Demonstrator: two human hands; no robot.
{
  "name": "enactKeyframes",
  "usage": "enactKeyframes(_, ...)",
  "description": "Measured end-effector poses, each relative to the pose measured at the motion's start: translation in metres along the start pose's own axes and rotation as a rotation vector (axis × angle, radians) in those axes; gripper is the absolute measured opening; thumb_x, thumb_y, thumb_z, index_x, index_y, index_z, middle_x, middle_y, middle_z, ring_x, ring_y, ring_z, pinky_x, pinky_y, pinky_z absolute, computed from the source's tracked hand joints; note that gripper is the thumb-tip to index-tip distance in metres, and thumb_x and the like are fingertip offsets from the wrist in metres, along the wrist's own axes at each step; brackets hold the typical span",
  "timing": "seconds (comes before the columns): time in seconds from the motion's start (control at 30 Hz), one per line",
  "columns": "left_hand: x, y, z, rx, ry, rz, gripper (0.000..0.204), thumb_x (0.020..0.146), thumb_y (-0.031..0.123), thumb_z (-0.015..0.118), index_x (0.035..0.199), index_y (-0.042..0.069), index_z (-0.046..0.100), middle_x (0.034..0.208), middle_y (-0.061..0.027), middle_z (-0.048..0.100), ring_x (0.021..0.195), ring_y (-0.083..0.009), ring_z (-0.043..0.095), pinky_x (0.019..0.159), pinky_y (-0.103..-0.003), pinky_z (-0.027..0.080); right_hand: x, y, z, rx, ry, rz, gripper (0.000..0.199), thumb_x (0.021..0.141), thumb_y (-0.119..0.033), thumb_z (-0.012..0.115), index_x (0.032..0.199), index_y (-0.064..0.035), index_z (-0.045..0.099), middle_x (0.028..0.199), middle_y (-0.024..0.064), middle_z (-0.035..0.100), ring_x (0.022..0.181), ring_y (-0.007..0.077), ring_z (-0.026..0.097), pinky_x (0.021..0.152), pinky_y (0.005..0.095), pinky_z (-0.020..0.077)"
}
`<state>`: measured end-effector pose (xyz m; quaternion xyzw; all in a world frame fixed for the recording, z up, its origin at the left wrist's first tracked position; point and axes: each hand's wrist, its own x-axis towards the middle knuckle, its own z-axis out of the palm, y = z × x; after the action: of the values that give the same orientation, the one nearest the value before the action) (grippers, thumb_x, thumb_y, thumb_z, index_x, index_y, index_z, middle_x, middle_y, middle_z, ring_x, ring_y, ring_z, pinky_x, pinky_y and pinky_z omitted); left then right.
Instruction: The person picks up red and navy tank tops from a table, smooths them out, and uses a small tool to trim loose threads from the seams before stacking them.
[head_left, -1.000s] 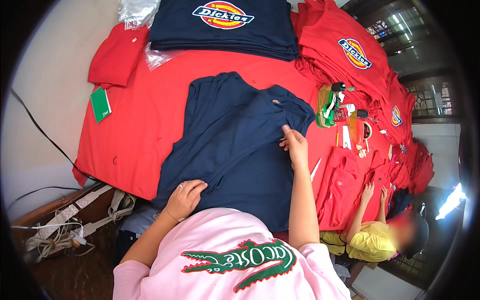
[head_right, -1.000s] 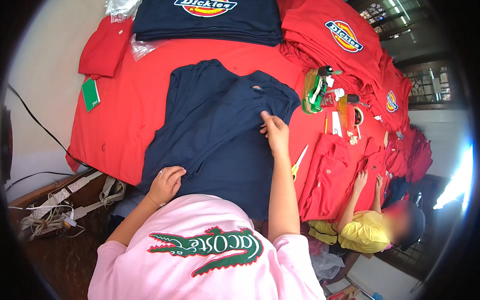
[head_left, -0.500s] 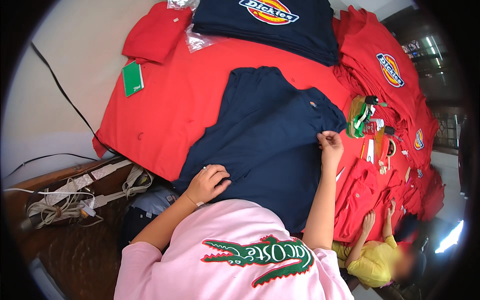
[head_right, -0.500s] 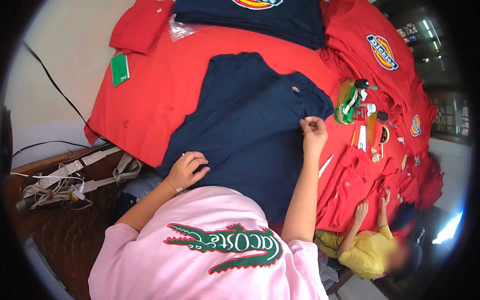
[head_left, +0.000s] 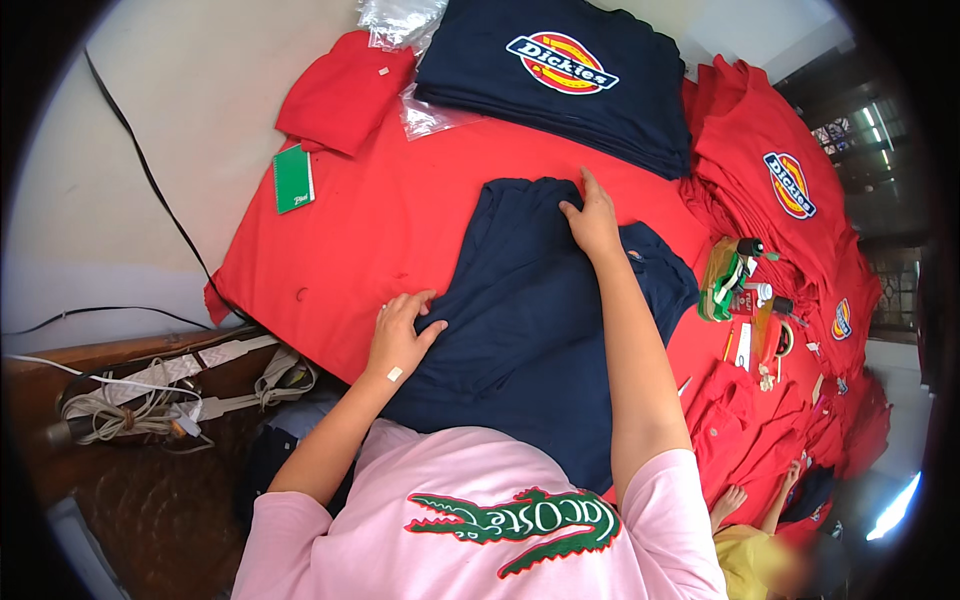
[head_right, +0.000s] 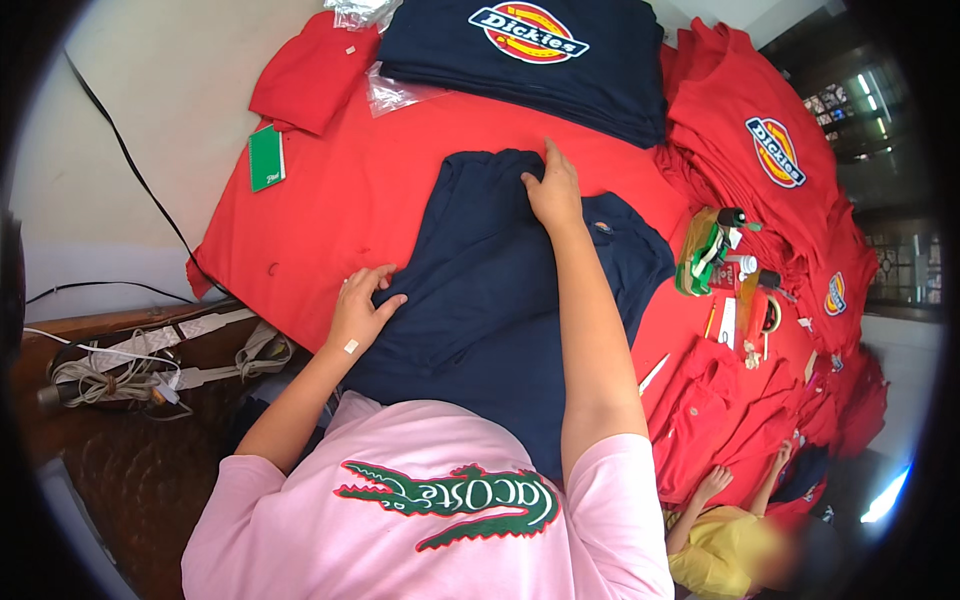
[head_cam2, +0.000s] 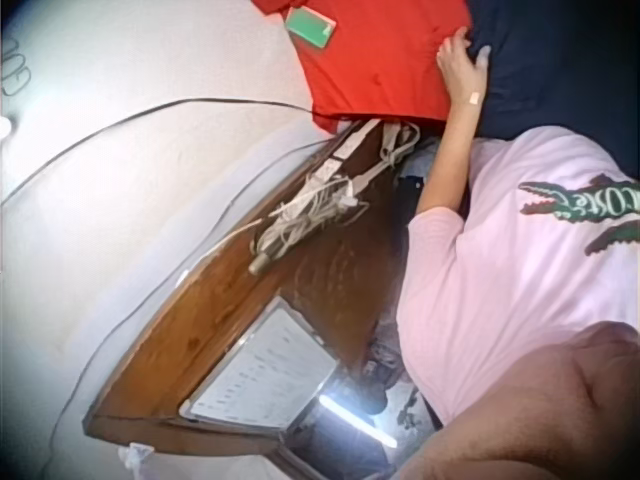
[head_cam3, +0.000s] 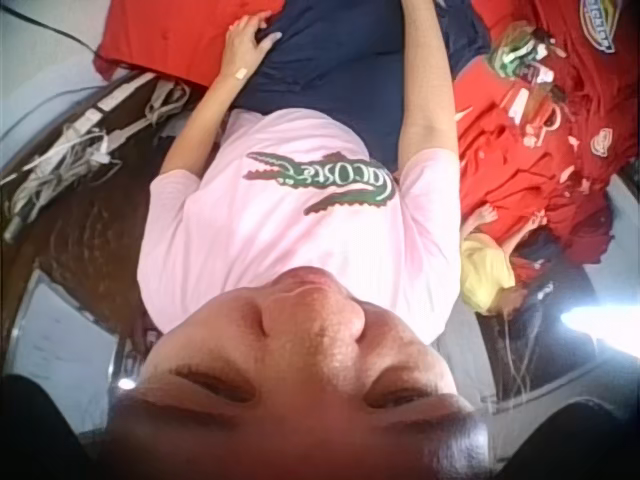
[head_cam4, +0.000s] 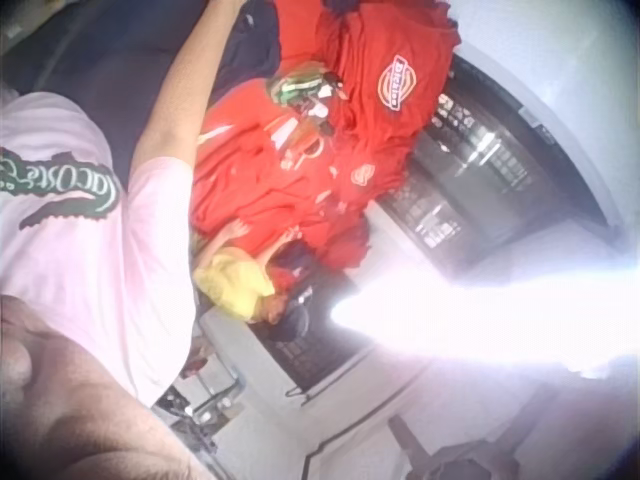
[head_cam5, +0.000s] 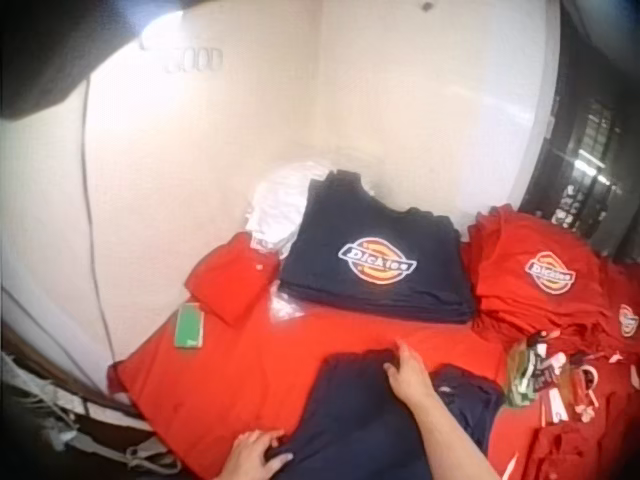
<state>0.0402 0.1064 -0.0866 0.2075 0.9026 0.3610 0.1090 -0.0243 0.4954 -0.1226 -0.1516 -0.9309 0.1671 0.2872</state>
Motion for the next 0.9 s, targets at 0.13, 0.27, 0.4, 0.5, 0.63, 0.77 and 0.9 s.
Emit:
enactKeyframes(0.13, 0.000, 0.002, 0.000, -0.354, -0.069, -0.269, 0.042, 0.086, 0.013, 0.088, 0.123, 0.004, 0.072, 0.093, -0.0064, 0.063, 0.085, -0.0191, 0.060, 0.082, -0.034, 0.052, 0.011, -0.014, -0.026, 0.316, -0.357, 0.447, 0.049, 0.085, -0.007, 0.082, 0.133, -0.0016, 0.071, 0.099, 0.0124, 0.077, 0.095, 0.0276, 0.074, 0.087, 0.0380, 0.0567)
enactKeyframes(0.27, 0.008, -0.002, 0.002, -0.476, 0.004, -0.296, 0.027, 0.085, 0.010, 0.088, 0.106, 0.003, 0.072, 0.089, -0.0068, 0.063, 0.078, -0.0173, 0.058, 0.075, -0.033, 0.051, 0.001, 0.010, -0.044, 0.556, -0.228, 0.442, 0.032, 0.083, -0.004, 0.084, 0.114, 0.0013, 0.075, 0.091, 0.0065, 0.075, 0.084, 0.0189, 0.071, 0.080, 0.0325, 0.0553)
enactKeyframes(0.4, -0.004, 0.022, -0.015, -0.209, 0.253, 0.146, 0.018, 0.081, 0.004, 0.084, 0.091, 0.006, 0.069, 0.105, -0.0093, 0.072, 0.091, -0.0271, 0.068, 0.083, -0.039, 0.053, -0.019, 0.000, -0.114, 0.888, -0.234, 0.588, 0.018, 0.091, 0.005, 0.070, 0.108, -0.0015, 0.070, 0.100, 0.0052, 0.074, 0.080, 0.0122, 0.067, 0.071, 0.0270, 0.0531)
enactKeyframes(0.5, -0.031, 0.026, -0.022, -0.091, 0.076, 0.609, 0.020, 0.078, 0.002, 0.078, 0.095, 0.005, 0.067, 0.125, -0.0091, 0.074, 0.115, -0.0301, 0.070, 0.098, -0.043, 0.054, -0.054, 0.029, -0.154, 1.199, -0.166, 0.609, 0.026, 0.095, 0.011, 0.054, 0.110, -0.0052, 0.068, 0.118, 0.0090, 0.071, 0.091, 0.0142, 0.069, 0.075, 0.0293, 0.0573)
enactKeyframes(0.63, -0.065, 0.018, 0.012, -0.042, -0.148, 0.669, 0.017, 0.084, 0.000, 0.073, 0.098, 0.007, 0.068, 0.133, -0.0109, 0.071, 0.123, -0.0309, 0.068, 0.104, -0.047, 0.052, -0.140, 0.089, -0.167, 1.013, -0.080, 0.768, 0.035, 0.088, 0.018, 0.048, 0.099, -0.0085, 0.069, 0.132, 0.0033, 0.069, 0.097, 0.0084, 0.063, 0.082, 0.0220, 0.0513)
enactKeyframes(0.77, -0.073, 0.005, 0.024, -0.045, -0.119, 0.640, 0.015, 0.086, -0.002, 0.070, 0.098, 0.006, 0.068, 0.133, -0.0104, 0.071, 0.123, -0.0313, 0.068, 0.104, -0.047, 0.051, -0.170, 0.078, -0.185, 1.048, -0.152, 0.830, 0.022, 0.103, 0.004, 0.058, 0.115, -0.0051, 0.074, 0.113, 0.0002, 0.068, 0.089, 0.0077, 0.061, 0.080, 0.0257, 0.0524)
enactKeyframes(0.9, -0.071, 0.008, 0.021, -0.030, -0.099, 0.644, 0.017, 0.083, -0.002, 0.073, 0.097, 0.007, 0.068, 0.130, -0.0094, 0.070, 0.120, -0.0305, 0.068, 0.103, -0.046, 0.051, -0.154, 0.037, -0.198, 1.073, -0.105, 0.883, 0.020, 0.103, -0.003, 0.068, 0.123, -0.0030, 0.072, 0.098, -0.0018, 0.062, 0.087, 0.0085, 0.062, 0.079, 0.0256, 0.0522)
